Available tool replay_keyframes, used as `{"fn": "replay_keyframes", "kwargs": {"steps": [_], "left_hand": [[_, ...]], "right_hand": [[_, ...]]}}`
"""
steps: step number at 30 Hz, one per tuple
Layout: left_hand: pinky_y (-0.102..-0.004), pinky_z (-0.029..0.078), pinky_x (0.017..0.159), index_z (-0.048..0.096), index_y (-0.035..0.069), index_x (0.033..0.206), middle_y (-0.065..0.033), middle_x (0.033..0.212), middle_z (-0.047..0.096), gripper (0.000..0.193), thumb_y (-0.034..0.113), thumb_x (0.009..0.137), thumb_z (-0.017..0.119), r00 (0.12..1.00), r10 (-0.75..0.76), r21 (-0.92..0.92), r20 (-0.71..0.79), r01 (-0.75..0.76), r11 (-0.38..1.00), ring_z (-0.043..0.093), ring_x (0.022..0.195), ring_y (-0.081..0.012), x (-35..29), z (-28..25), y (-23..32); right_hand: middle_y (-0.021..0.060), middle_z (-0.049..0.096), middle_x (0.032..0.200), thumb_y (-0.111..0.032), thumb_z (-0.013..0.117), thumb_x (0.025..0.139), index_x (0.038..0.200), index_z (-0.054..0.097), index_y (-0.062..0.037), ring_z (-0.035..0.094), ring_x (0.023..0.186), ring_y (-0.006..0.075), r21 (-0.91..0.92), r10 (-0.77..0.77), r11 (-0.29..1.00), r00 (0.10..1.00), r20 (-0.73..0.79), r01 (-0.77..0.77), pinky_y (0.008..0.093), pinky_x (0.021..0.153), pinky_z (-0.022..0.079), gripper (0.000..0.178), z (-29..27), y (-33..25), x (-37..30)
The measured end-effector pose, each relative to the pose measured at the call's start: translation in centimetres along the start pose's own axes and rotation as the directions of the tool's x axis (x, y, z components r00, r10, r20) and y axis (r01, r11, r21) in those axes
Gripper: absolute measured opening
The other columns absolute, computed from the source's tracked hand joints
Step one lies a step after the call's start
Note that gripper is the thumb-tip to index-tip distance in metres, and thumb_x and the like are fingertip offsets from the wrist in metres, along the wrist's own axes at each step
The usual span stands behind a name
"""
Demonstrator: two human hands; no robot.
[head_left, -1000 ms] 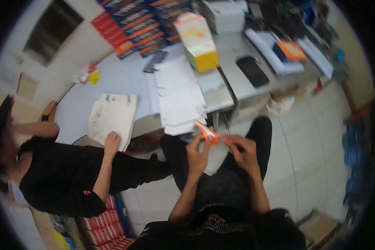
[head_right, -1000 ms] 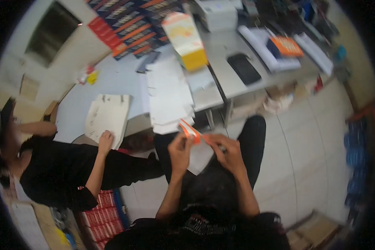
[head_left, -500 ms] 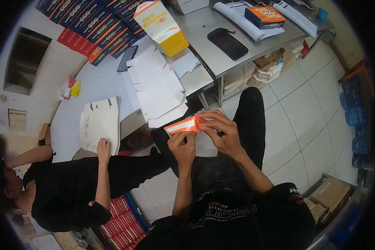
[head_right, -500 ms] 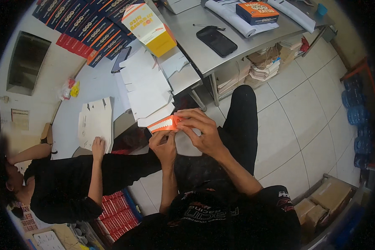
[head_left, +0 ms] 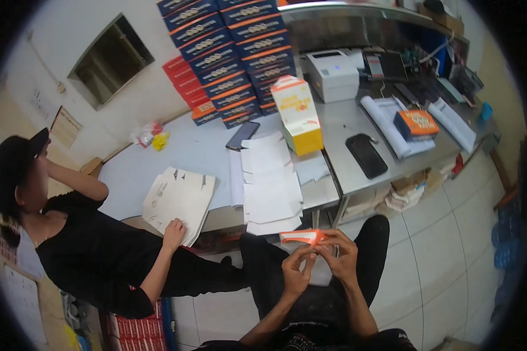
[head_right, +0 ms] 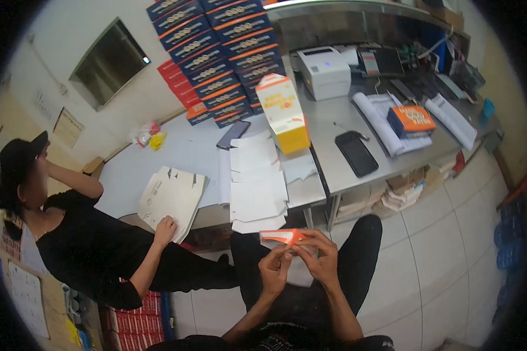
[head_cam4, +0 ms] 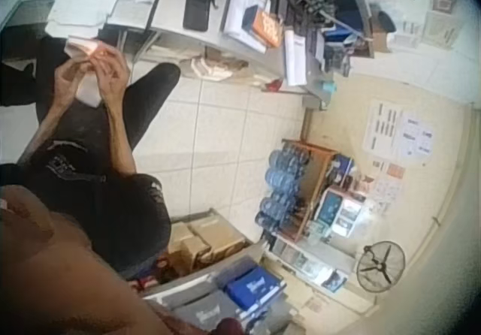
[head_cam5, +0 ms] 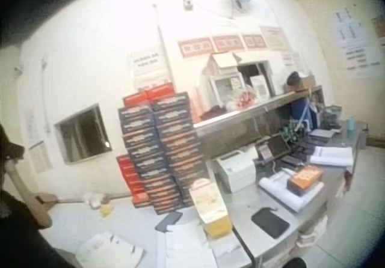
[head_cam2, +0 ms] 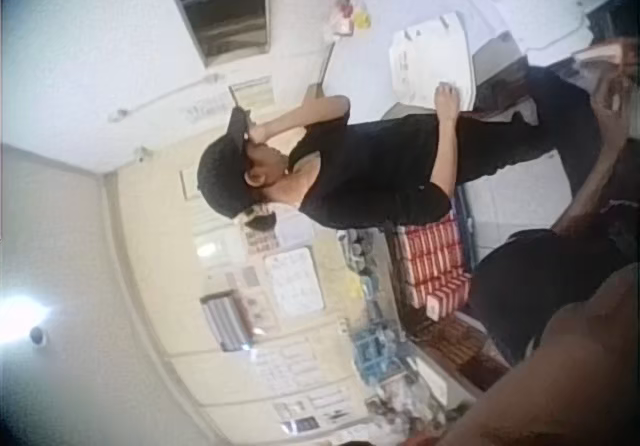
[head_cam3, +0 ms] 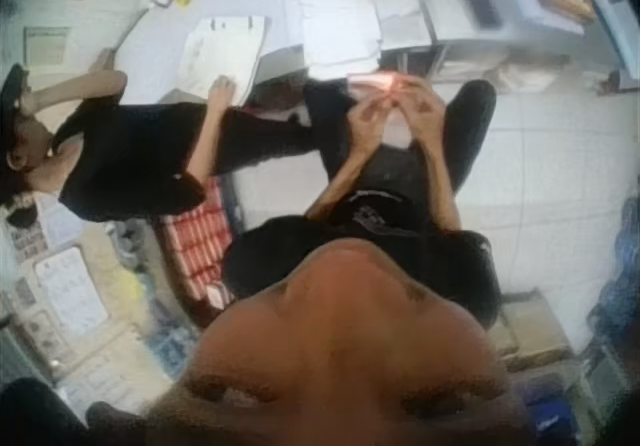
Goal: The person folds and assembles cardboard food boxes by hand at a counter, pressing down on the pre-scored lines to form the box shape, while another person nearby also works on packaging.
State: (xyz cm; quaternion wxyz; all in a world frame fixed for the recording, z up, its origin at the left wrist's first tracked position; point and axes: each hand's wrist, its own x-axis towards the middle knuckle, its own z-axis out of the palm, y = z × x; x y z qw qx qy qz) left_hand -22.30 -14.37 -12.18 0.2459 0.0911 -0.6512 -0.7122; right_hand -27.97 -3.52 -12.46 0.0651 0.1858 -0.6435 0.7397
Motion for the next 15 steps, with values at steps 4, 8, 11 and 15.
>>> {"fn": "replay_keyframes", "kwargs": {"steps": [4, 8, 11, 15], "left_hand": [[-0.0301, 0.050, 0.086, 0.064, -0.001, 0.113, -0.0119, 0.107, 0.068, 0.023, 0.007, 0.091, 0.064, 0.982, 0.127, 0.477, 0.141, -0.179, 0.860, 0.064, 0.098, -0.0188, 2.2, -3.4, 0.2], [-0.0350, 0.047, 0.082, 0.061, -0.001, 0.111, -0.0152, 0.099, 0.065, 0.028, 0.022, 0.097, 0.058, 0.992, 0.098, 0.419, 0.083, -0.124, 0.900, 0.061, 0.091, -0.0199, 3.6, -3.7, 0.6], [-0.0316, 0.046, 0.067, 0.060, -0.001, 0.110, -0.0128, 0.084, 0.065, 0.033, 0.029, 0.102, 0.050, 0.962, -0.036, 0.098, 0.269, 0.010, 0.995, 0.061, 0.077, -0.0124, 2.5, -3.5, -3.5], [-0.0312, 0.043, 0.046, 0.063, 0.002, 0.102, -0.0092, 0.059, 0.060, 0.018, 0.018, 0.097, 0.059, 0.959, 0.150, 0.270, 0.240, -0.215, 0.939, 0.058, 0.046, -0.0181, 1.4, -2.8, -4.1]], "right_hand": [[0.0060, 0.065, 0.094, 0.003, 0.077, 0.077, 0.100, 0.064, -0.0015, 0.063, 0.092, 0.0145, 0.049, 0.154, 0.988, 0.957, -0.245, -0.146, 0.0276, 0.080, 0.050, 0.027, -1.4, 1.9, -0.1], [0.0022, 0.066, 0.089, 0.002, 0.072, 0.083, 0.093, 0.065, -0.0002, 0.061, 0.080, 0.0087, -0.067, 0.284, 0.958, 0.954, 0.101, -0.278, 0.0246, 0.077, 0.048, 0.012, -3.2, 1.7, -0.6], [-0.0020, 0.057, 0.065, -0.019, 0.064, 0.095, 0.077, 0.066, 0.0003, 0.052, 0.062, 0.0051, -0.087, 0.373, 0.926, 0.926, 0.050, -0.368, 0.0255, 0.058, 0.043, 0.026, -2.3, 1.7, -1.4], [-0.0007, 0.050, 0.053, -0.029, 0.062, 0.096, 0.066, 0.062, 0.0010, 0.045, 0.053, 0.0054, -0.300, 0.330, 0.902, 0.944, 0.018, -0.309, 0.0272, 0.048, 0.037, 0.042, -1.2, -0.4, -0.2]]}}
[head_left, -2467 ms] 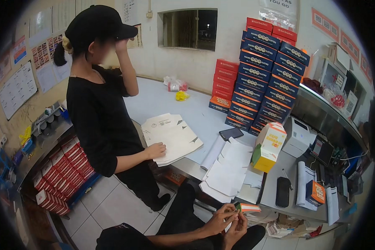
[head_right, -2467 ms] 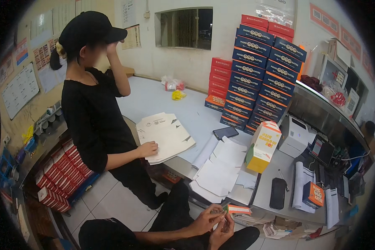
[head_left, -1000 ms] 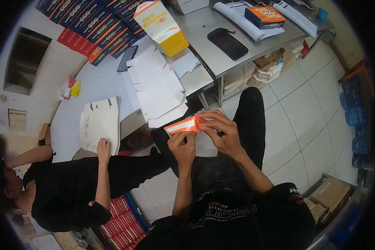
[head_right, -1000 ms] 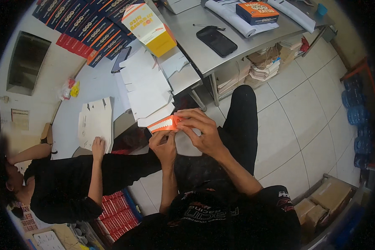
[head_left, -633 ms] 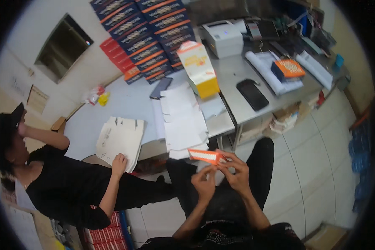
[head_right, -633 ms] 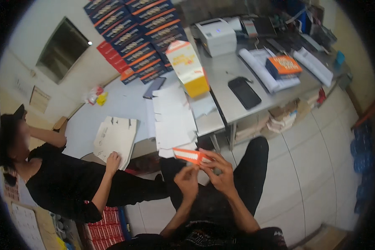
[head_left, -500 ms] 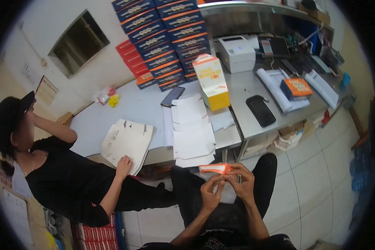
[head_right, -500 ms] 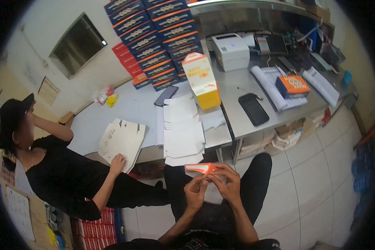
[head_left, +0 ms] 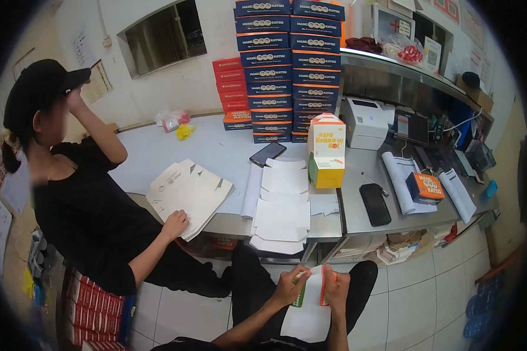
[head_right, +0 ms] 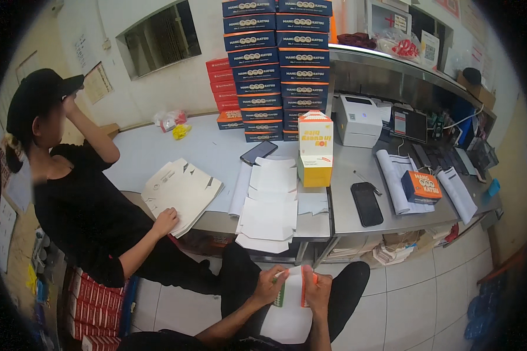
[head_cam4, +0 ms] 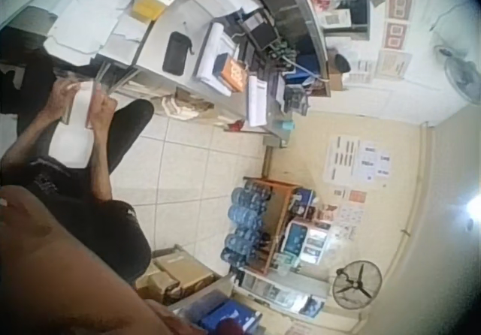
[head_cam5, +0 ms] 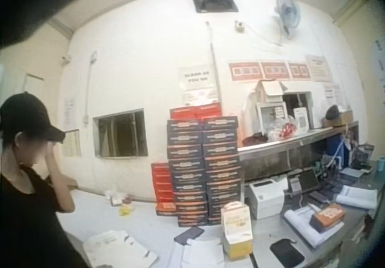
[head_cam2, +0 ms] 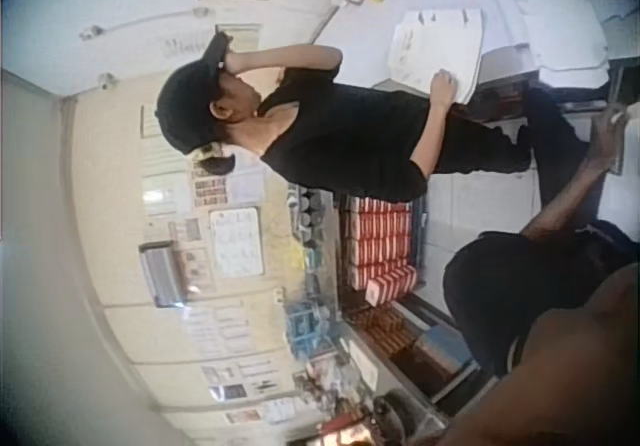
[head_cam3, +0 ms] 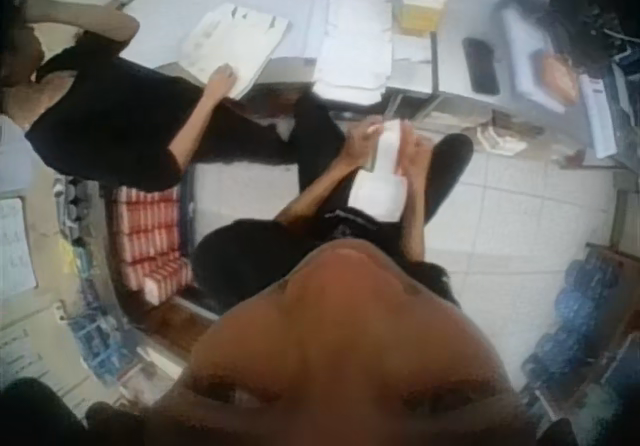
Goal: The person folds and assembles cardboard food boxes by hand at a counter, pressing down on the pre-scored lines to form the box shape, while another person nearby also works on packaging.
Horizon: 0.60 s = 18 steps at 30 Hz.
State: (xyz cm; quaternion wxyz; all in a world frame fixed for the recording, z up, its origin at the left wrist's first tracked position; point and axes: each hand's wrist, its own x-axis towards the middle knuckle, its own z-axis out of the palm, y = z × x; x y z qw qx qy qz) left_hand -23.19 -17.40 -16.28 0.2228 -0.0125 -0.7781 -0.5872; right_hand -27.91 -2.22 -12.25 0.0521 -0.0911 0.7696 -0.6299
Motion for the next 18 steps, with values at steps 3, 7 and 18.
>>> {"fn": "replay_keyframes", "kwargs": {"steps": [3, 7, 18], "left_hand": [[-0.0334, 0.051, 0.057, 0.066, 0.001, 0.092, -0.0168, 0.078, 0.069, 0.018, 0.019, 0.094, 0.063, 0.993, 0.016, 0.216, -0.121, 0.010, 0.976, 0.069, 0.064, -0.0290, 0.7, 0.4, 0.1], [-0.0333, 0.048, 0.052, 0.051, 0.006, 0.124, -0.0179, 0.078, 0.068, 0.027, 0.012, 0.098, 0.051, 0.962, -0.116, 0.453, -0.246, 0.220, 0.864, 0.066, 0.059, -0.0275, 2.6, -1.1, -0.1], [-0.0315, 0.050, 0.065, 0.027, 0.003, 0.141, -0.0130, 0.086, 0.063, 0.050, 0.018, 0.100, 0.050, 0.982, -0.187, -0.491, 0.020, 0.172, 0.854, 0.061, 0.068, -0.0179, 4.9, -3.7, 3.7]], "right_hand": [[0.0054, 0.060, 0.064, -0.027, 0.072, 0.088, 0.073, 0.063, 0.0006, 0.053, 0.058, 0.0118, -0.123, -0.078, 0.990, 0.989, -0.125, 0.063, 0.0298, 0.055, 0.042, 0.032, 0.5, 0.1, 0.5], [0.0114, 0.067, 0.091, -0.028, 0.086, 0.072, 0.095, 0.064, -0.0014, 0.063, 0.082, 0.0269, -0.479, -0.494, 0.771, 0.869, -0.035, 0.419, 0.0376, 0.073, 0.048, 0.042, -1.2, -0.8, 0.0], [0.0027, 0.063, 0.093, -0.013, 0.070, 0.082, 0.114, 0.063, -0.0089, 0.055, 0.082, 0.0224, -0.681, -0.522, 0.451, 0.790, 0.323, 0.577, 0.0390, 0.080, 0.037, 0.033, -2.1, -1.8, 2.2]]}}
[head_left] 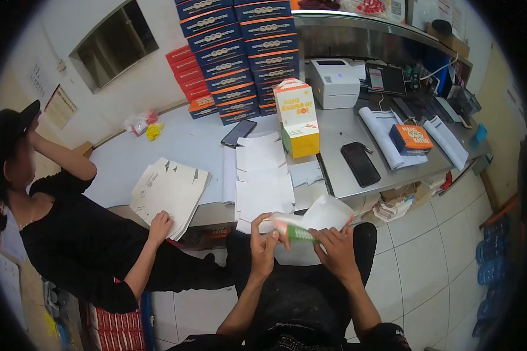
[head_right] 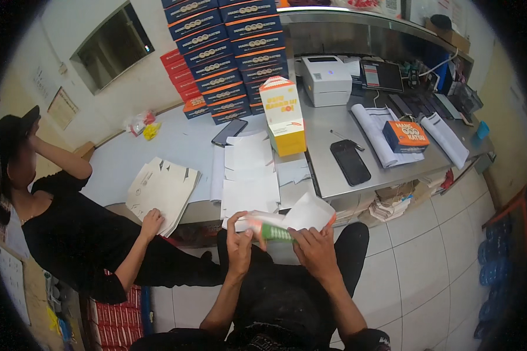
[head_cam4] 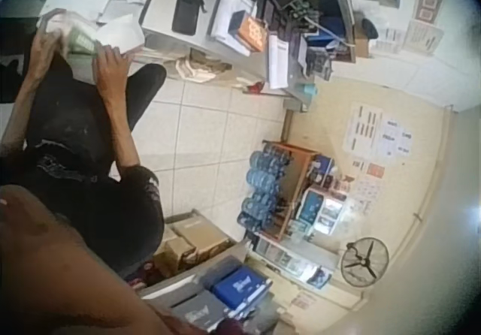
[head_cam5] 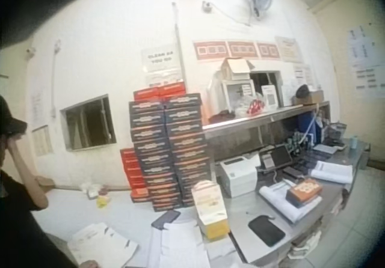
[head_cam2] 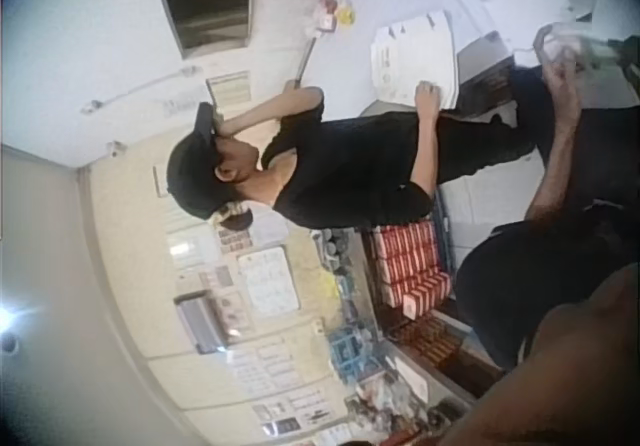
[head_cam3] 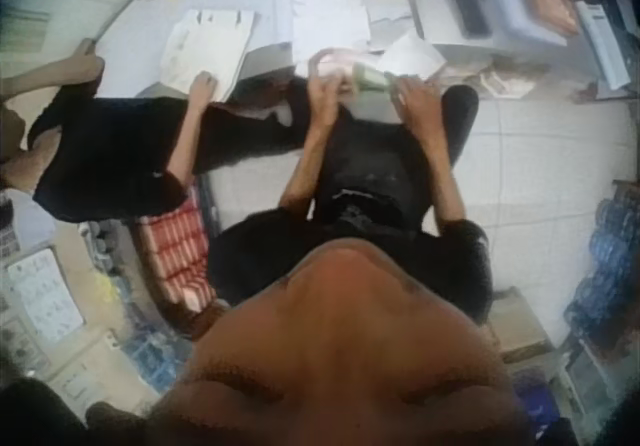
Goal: The person folds and assembles cardboard food boxes by hand at a counter, pressing down on the pre-scored lines to form the box shape, while another person nearby also works on packaging.
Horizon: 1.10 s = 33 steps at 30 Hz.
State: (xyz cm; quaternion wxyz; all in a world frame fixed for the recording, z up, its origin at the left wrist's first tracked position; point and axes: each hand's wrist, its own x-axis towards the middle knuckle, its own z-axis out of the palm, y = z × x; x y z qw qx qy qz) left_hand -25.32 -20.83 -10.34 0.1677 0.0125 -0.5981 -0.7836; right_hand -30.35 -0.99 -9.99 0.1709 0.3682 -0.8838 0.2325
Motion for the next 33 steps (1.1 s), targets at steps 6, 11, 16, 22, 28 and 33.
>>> {"fn": "replay_keyframes", "kwargs": {"steps": [6, 11, 16, 22, 28, 33], "left_hand": [[-0.0420, 0.038, 0.105, 0.041, -0.004, 0.138, -0.0193, 0.106, 0.067, 0.068, 0.022, 0.085, 0.073, 0.963, 0.124, 0.531, 0.239, -0.236, 0.814, 0.043, 0.132, -0.0263, 4.9, -0.1, -0.3], [-0.0320, 0.051, 0.087, 0.062, -0.005, 0.116, -0.0180, 0.102, 0.069, 0.034, 0.006, 0.085, 0.068, 0.881, 0.098, 0.383, 0.464, -0.299, 0.874, 0.067, 0.095, -0.0222, 13.7, 1.3, 1.1], [-0.0421, 0.042, 0.102, 0.041, 0.006, 0.141, -0.0211, 0.128, 0.049, 0.079, 0.017, 0.074, 0.082, 0.950, 0.237, 0.677, 0.203, -0.312, 0.667, 0.049, 0.120, -0.0326, 20.0, 3.9, -3.1], [-0.0495, 0.035, 0.108, 0.030, 0.000, 0.143, -0.0260, 0.145, 0.031, 0.093, 0.028, 0.073, 0.083, 0.914, 0.384, 0.756, 0.129, -0.341, 0.558, 0.036, 0.127, -0.0442, 27.6, 3.0, -7.0], [-0.0559, 0.038, 0.099, 0.014, -0.003, 0.150, -0.0277, 0.136, 0.043, 0.093, 0.040, 0.087, 0.067, 0.972, 0.219, 0.733, -0.084, -0.089, 0.675, 0.042, 0.120, -0.0440, 34.0, 3.8, -9.0], [-0.0571, 0.038, 0.097, 0.012, -0.003, 0.151, -0.0277, 0.133, 0.045, 0.089, 0.050, 0.093, 0.053, 0.944, 0.108, 0.775, -0.311, 0.186, 0.604, 0.043, 0.119, -0.0438, 39.1, 3.6, -11.7]], "right_hand": [[0.0099, 0.065, 0.100, -0.004, 0.067, 0.087, 0.095, 0.069, -0.0020, 0.058, 0.092, 0.0173, 0.856, 0.466, 0.448, 0.884, 0.022, -0.258, 0.0304, 0.081, 0.044, 0.009, -1.6, 1.7, 4.0], [0.0121, 0.064, 0.107, 0.003, 0.066, 0.085, 0.097, 0.066, 0.0024, 0.061, 0.098, 0.0153, 0.947, 0.232, 0.320, 0.967, -0.100, 0.021, 0.0253, 0.082, 0.049, 0.012, 0.8, 8.5, 10.4], [0.0093, 0.061, 0.106, 0.006, 0.063, 0.085, 0.108, 0.063, 0.0032, 0.060, 0.100, 0.0154, 0.917, 0.503, 0.387, 0.856, -0.122, -0.096, 0.0257, 0.077, 0.051, 0.023, 6.5, 14.8, 18.1], [0.0142, 0.057, 0.118, -0.017, 0.060, 0.096, 0.129, 0.051, -0.0002, 0.054, 0.113, 0.0199, 0.850, 0.514, 0.498, 0.848, -0.131, -0.171, 0.0325, 0.094, 0.046, 0.039, 10.5, 17.1, 25.0], [0.0229, 0.056, 0.129, -0.035, 0.054, 0.100, 0.144, 0.033, 0.0041, 0.053, 0.122, 0.0291, 0.741, 0.304, 0.643, 0.953, -0.016, -0.193, 0.0351, 0.100, 0.043, 0.062, 12.3, 21.4, 28.4], [0.0308, 0.055, 0.128, -0.044, 0.049, 0.100, 0.142, 0.036, 0.0049, 0.054, 0.122, 0.0398, 0.447, 0.359, 0.834, 0.933, 0.002, -0.322, 0.0412, 0.101, 0.043, 0.066, 14.4, 21.7, 33.1]]}}
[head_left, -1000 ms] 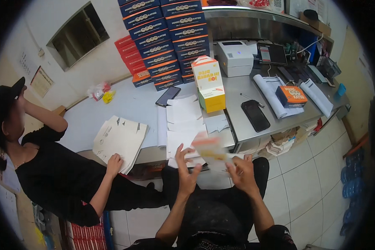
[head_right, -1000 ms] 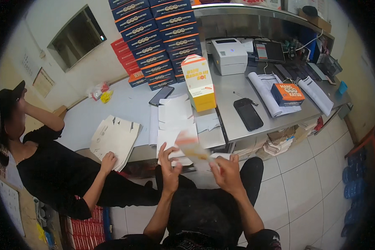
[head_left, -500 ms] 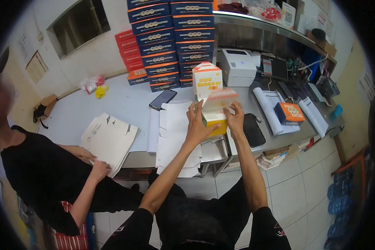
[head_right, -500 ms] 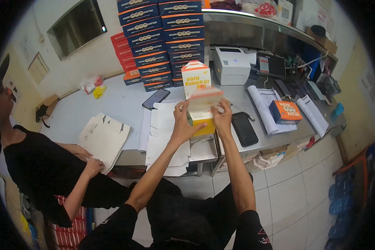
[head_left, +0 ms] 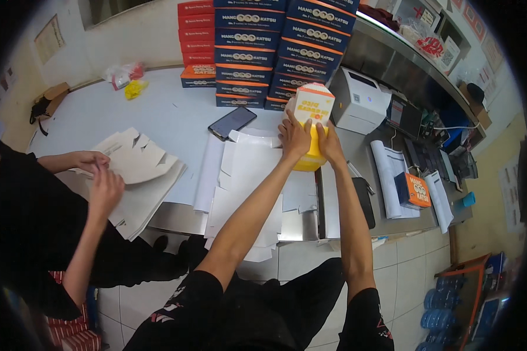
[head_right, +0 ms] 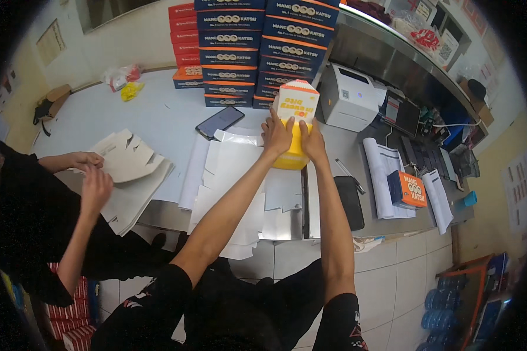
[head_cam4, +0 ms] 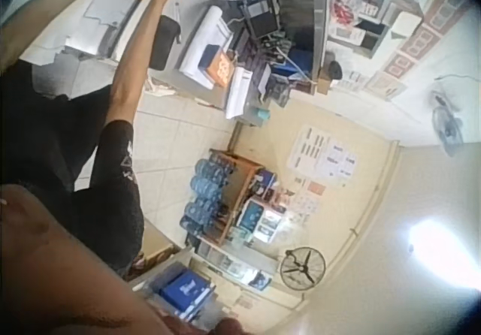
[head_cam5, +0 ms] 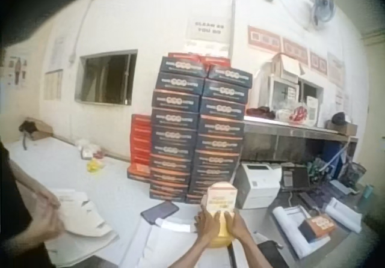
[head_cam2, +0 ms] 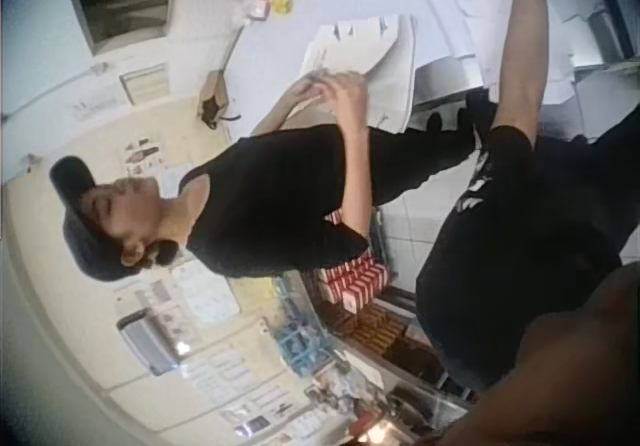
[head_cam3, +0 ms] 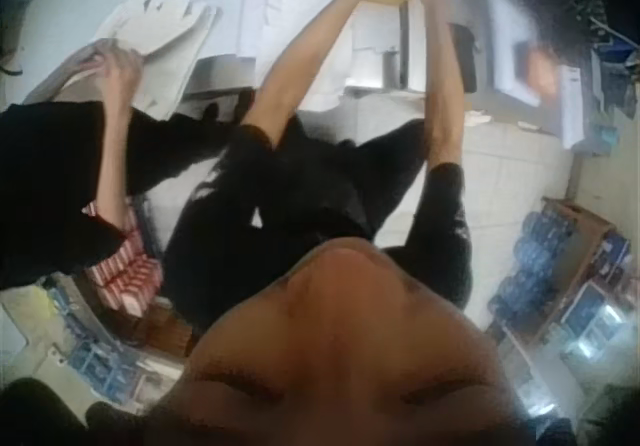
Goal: The person folds and assembles cardboard food boxes by hand at a counter, pressing down on the pre-scored lines to form the box shape, while another person nearby also works on packaging.
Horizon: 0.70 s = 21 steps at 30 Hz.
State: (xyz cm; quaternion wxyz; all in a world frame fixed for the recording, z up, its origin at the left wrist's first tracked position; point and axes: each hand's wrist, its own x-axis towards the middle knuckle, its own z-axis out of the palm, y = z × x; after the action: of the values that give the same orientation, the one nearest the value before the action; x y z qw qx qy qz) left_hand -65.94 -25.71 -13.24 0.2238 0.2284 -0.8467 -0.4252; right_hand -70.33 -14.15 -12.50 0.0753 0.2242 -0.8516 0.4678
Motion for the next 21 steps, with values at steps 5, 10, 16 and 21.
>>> {"fn": "replay_keyframes", "kwargs": {"steps": [5, 10, 16, 21], "left_hand": [[-0.0588, 0.037, 0.098, 0.032, -0.002, 0.142, -0.0229, 0.129, 0.053, 0.077, 0.049, 0.091, 0.058, 1.000, 0.011, -0.151, -0.006, -0.012, 0.988, 0.042, 0.119, -0.0439, 0.6, 0.7, -0.6], [-0.0552, 0.039, 0.102, 0.031, -0.001, 0.143, -0.0250, 0.137, 0.048, 0.083, 0.051, 0.087, 0.062, 0.995, 0.008, -0.109, 0.104, 0.003, 0.994, 0.043, 0.125, -0.0469, 1.0, -1.1, -0.4], [-0.0567, 0.033, 0.108, 0.018, -0.005, 0.149, -0.0293, 0.142, 0.039, 0.085, 0.047, 0.092, 0.055, 0.944, -0.103, 0.107, 0.314, 0.073, 0.992, 0.040, 0.129, -0.0474, 4.8, -2.0, 0.9], [-0.0676, 0.031, 0.099, 0.007, 0.008, 0.154, -0.0354, 0.134, 0.036, 0.082, 0.046, 0.096, 0.050, 0.984, -0.167, 0.048, 0.069, 0.164, 0.985, 0.033, 0.130, -0.0473, 1.5, 1.1, -0.4]], "right_hand": [[0.0276, 0.057, 0.127, -0.044, 0.052, 0.099, 0.141, 0.039, 0.0018, 0.060, 0.114, 0.0349, 0.117, 0.033, 0.992, 0.999, 0.028, -0.036, 0.0395, 0.096, 0.046, 0.064, 0.5, 1.6, -0.1], [0.0225, 0.060, 0.123, -0.036, 0.062, 0.095, 0.142, 0.038, 0.0007, 0.064, 0.106, 0.0259, 0.242, 0.177, 0.956, 0.984, -0.036, -0.163, 0.0353, 0.090, 0.049, 0.064, -1.5, 0.1, -0.2], [0.0248, 0.062, 0.120, -0.029, 0.066, 0.090, 0.140, 0.042, -0.0041, 0.067, 0.099, 0.0359, -0.060, 0.064, 0.996, 0.998, 0.006, -0.063, 0.0408, 0.085, 0.052, 0.060, -1.2, -1.2, 1.3], [0.0264, 0.061, 0.121, -0.032, 0.059, 0.094, 0.135, 0.044, -0.0044, 0.060, 0.107, 0.0447, -0.084, 0.171, 0.980, 0.981, -0.092, -0.179, 0.0487, 0.090, 0.048, 0.052, 2.7, 1.0, -0.4]]}}
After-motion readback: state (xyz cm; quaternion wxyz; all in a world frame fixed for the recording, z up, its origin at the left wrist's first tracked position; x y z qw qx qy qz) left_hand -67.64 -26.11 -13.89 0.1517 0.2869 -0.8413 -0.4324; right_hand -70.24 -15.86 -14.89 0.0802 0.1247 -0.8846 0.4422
